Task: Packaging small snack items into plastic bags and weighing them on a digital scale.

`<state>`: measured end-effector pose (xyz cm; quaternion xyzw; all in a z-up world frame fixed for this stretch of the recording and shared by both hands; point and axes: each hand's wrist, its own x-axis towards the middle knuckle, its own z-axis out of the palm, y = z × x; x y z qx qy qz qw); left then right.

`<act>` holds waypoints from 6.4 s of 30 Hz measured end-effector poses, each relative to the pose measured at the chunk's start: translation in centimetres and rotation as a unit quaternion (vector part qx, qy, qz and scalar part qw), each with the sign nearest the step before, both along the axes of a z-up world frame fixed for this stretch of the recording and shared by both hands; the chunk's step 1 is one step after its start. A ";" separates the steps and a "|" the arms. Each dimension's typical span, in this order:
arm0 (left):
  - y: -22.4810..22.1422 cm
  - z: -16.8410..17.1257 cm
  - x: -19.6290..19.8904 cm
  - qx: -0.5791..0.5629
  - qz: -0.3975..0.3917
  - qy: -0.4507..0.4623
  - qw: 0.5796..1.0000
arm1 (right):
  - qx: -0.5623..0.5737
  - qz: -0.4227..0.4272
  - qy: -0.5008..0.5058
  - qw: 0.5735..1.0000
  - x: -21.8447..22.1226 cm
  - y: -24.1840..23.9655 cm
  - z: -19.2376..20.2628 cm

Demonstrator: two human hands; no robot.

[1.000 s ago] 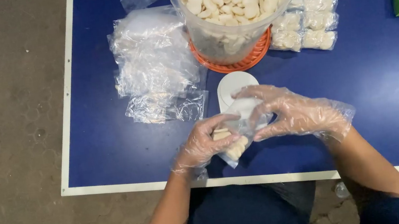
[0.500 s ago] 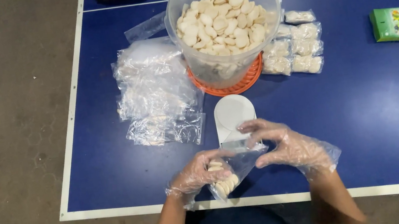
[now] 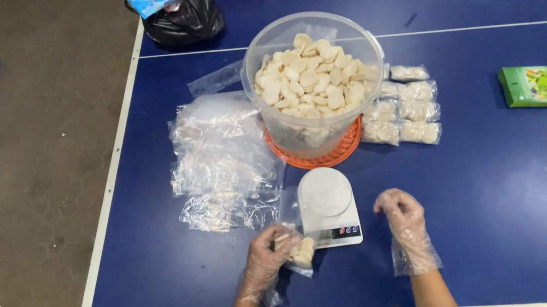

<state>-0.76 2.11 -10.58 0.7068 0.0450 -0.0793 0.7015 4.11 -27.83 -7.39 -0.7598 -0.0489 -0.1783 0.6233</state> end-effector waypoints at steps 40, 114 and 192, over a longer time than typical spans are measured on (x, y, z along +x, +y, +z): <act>-2.1 -1.9 1.2 0.114 0.232 -0.207 0.944 | -0.130 -0.100 0.020 0.986 -0.1 0.2 -2.8; -6.2 8.6 6.0 -0.063 0.032 -0.147 0.987 | -0.240 0.199 -0.127 0.942 -0.8 3.3 8.2; -2.0 -2.2 7.3 0.281 0.163 -0.263 0.908 | -0.114 -0.175 0.026 0.978 4.8 -3.9 -10.6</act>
